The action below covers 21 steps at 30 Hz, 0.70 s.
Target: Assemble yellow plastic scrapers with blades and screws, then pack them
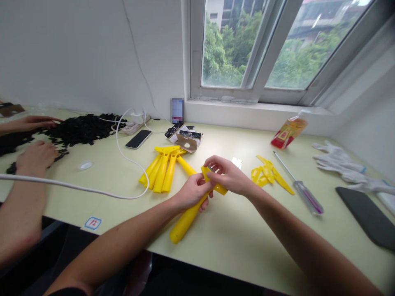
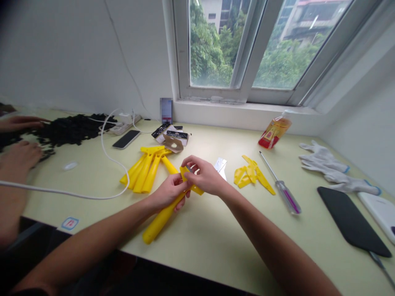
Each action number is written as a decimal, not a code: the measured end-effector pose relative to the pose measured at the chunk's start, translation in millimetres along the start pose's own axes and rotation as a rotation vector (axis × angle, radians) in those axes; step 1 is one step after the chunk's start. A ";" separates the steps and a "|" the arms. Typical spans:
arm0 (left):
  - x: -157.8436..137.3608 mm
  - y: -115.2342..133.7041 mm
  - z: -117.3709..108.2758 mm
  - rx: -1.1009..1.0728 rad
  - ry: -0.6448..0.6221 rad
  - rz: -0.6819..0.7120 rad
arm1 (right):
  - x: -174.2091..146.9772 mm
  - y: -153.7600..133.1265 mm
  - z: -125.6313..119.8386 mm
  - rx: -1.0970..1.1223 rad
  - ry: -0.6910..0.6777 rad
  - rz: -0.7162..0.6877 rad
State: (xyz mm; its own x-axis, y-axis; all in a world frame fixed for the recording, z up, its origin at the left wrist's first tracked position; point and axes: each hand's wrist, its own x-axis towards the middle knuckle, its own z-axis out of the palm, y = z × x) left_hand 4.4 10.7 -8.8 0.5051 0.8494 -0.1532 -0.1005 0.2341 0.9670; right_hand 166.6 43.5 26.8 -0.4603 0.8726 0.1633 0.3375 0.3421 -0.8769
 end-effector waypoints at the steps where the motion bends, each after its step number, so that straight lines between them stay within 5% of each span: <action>1: 0.3 0.2 -0.2 0.000 0.008 0.004 | -1.1 -0.8 -1.2 -0.118 0.024 -0.049; 5: 0.9 0.7 0.7 0.003 0.030 -0.005 | -6.4 -5.6 -4.1 -0.432 0.068 -0.215; 8: 0.9 -0.1 1.9 0.004 0.037 -0.003 | -7.5 -7.5 -3.4 -0.479 0.076 -0.202; 21: 2.3 -3.3 0.6 0.036 0.035 0.040 | -2.1 -2.9 11.6 -0.074 0.164 0.134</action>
State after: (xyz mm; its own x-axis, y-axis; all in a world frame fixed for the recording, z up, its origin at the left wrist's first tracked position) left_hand 6.4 11.6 -12.2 0.4711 0.8738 -0.1203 -0.0886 0.1826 0.9792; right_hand 157.1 36.7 23.8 -0.2698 0.9549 0.1240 0.4488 0.2387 -0.8612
